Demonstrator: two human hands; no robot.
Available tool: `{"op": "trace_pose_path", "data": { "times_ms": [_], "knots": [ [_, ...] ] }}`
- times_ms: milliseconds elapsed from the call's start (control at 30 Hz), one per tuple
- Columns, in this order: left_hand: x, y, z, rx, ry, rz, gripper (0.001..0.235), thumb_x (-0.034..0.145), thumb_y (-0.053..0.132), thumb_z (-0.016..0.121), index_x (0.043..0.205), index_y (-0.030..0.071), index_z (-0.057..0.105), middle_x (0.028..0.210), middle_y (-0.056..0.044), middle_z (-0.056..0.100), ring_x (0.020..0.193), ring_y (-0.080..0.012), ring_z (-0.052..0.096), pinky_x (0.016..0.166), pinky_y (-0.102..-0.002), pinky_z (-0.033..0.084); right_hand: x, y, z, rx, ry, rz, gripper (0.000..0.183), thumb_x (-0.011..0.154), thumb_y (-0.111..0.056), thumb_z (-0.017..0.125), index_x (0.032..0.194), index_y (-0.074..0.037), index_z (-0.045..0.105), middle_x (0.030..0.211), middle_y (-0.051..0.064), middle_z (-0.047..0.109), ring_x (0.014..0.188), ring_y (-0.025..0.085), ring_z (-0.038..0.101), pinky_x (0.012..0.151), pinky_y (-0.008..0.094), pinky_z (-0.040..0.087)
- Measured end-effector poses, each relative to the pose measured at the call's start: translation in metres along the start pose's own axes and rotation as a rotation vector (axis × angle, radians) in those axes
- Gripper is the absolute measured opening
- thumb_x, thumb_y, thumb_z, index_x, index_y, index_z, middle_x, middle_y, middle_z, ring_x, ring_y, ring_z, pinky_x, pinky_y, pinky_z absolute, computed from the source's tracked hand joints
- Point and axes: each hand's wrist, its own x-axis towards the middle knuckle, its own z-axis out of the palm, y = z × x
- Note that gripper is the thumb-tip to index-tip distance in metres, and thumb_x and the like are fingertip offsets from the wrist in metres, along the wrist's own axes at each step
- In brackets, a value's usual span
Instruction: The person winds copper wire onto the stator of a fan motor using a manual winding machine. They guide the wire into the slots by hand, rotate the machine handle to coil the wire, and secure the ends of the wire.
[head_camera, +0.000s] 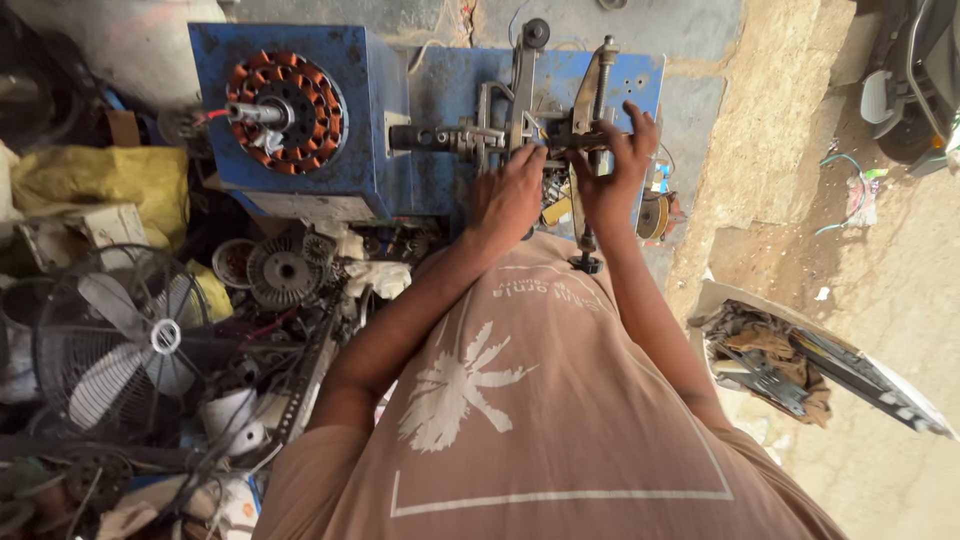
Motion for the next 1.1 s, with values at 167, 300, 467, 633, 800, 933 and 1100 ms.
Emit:
{"op": "trace_pose_path", "data": {
  "times_ms": [167, 300, 467, 633, 800, 933, 1100],
  "knots": [
    [0.002, 0.010, 0.007, -0.136, 0.022, -0.014, 0.030, 0.091, 0.012, 0.071, 0.121, 0.008, 0.069, 0.095, -0.011, 0.075, 0.078, -0.0334, 0.073, 0.066, -0.043, 0.057, -0.014, 0.056, 0.005, 0.519, -0.009, 0.175, 0.051, 0.086, -0.007, 0.093, 0.127, -0.003, 0.063, 0.153, 0.015, 0.049, 0.133, 0.023, 0.056, 0.112, 0.037, 0.049],
    [0.010, 0.014, 0.026, -0.256, 0.088, 0.009, 0.019, 0.087, 0.012, 0.073, 0.105, 0.011, 0.070, 0.082, -0.008, 0.074, 0.074, -0.0316, 0.072, 0.063, -0.043, 0.055, -0.020, 0.079, 0.008, 0.764, -0.015, 0.265, 0.053, 0.088, -0.010, 0.092, 0.132, -0.002, 0.061, 0.153, 0.013, 0.048, 0.138, 0.021, 0.052, 0.114, 0.036, 0.048],
    [0.024, 0.016, 0.048, -0.270, 0.166, -0.011, 0.016, 0.087, 0.010, 0.075, 0.081, 0.007, 0.060, 0.069, -0.012, 0.065, 0.065, -0.0352, 0.066, 0.058, -0.047, 0.049, -0.014, 0.070, -0.002, 0.693, -0.049, 0.228, 0.057, 0.086, -0.012, 0.092, 0.132, -0.002, 0.061, 0.150, 0.014, 0.052, 0.140, 0.023, 0.053, 0.115, 0.036, 0.048],
    [0.033, 0.019, 0.044, -0.330, 0.172, -0.023, 0.032, 0.085, 0.011, 0.077, 0.070, 0.004, 0.050, 0.061, -0.013, 0.055, 0.059, -0.0360, 0.061, 0.054, -0.047, 0.043, 0.018, 0.051, -0.032, 0.246, -0.289, -0.001, 0.036, 0.094, -0.017, 0.090, 0.120, -0.002, 0.071, 0.147, 0.016, 0.061, 0.109, 0.020, 0.075, 0.113, 0.038, 0.050],
    [0.032, 0.018, 0.044, -0.288, 0.157, 0.019, 0.029, 0.084, 0.013, 0.078, 0.071, 0.005, 0.054, 0.064, -0.012, 0.058, 0.061, -0.0349, 0.062, 0.053, -0.046, 0.044, 0.046, 0.043, -0.045, 0.266, -0.461, -0.027, 0.033, 0.092, -0.019, 0.086, 0.116, 0.000, 0.074, 0.140, 0.018, 0.064, 0.115, 0.030, 0.070, 0.089, 0.036, 0.059],
    [0.027, 0.009, 0.056, -0.189, 0.077, 0.152, 0.015, 0.085, 0.007, 0.073, 0.076, 0.006, 0.062, 0.068, -0.011, 0.064, 0.060, -0.0307, 0.066, 0.051, -0.043, 0.048, 0.054, 0.042, -0.046, 0.440, -0.576, 0.134, 0.044, 0.092, -0.021, 0.085, 0.125, 0.002, 0.066, 0.141, 0.019, 0.057, 0.117, 0.027, 0.070, 0.090, 0.034, 0.060],
    [0.014, -0.001, 0.054, -0.008, -0.145, 0.374, 0.016, 0.081, -0.006, 0.061, 0.075, 0.009, 0.065, 0.071, -0.009, 0.068, 0.069, -0.0266, 0.070, 0.073, -0.046, 0.054, 0.023, 0.029, -0.039, 0.021, -0.234, -0.101, 0.041, 0.088, -0.015, 0.089, 0.123, -0.002, 0.071, 0.133, 0.023, 0.057, 0.121, 0.038, 0.059, 0.099, 0.045, 0.053]
  ]
}}
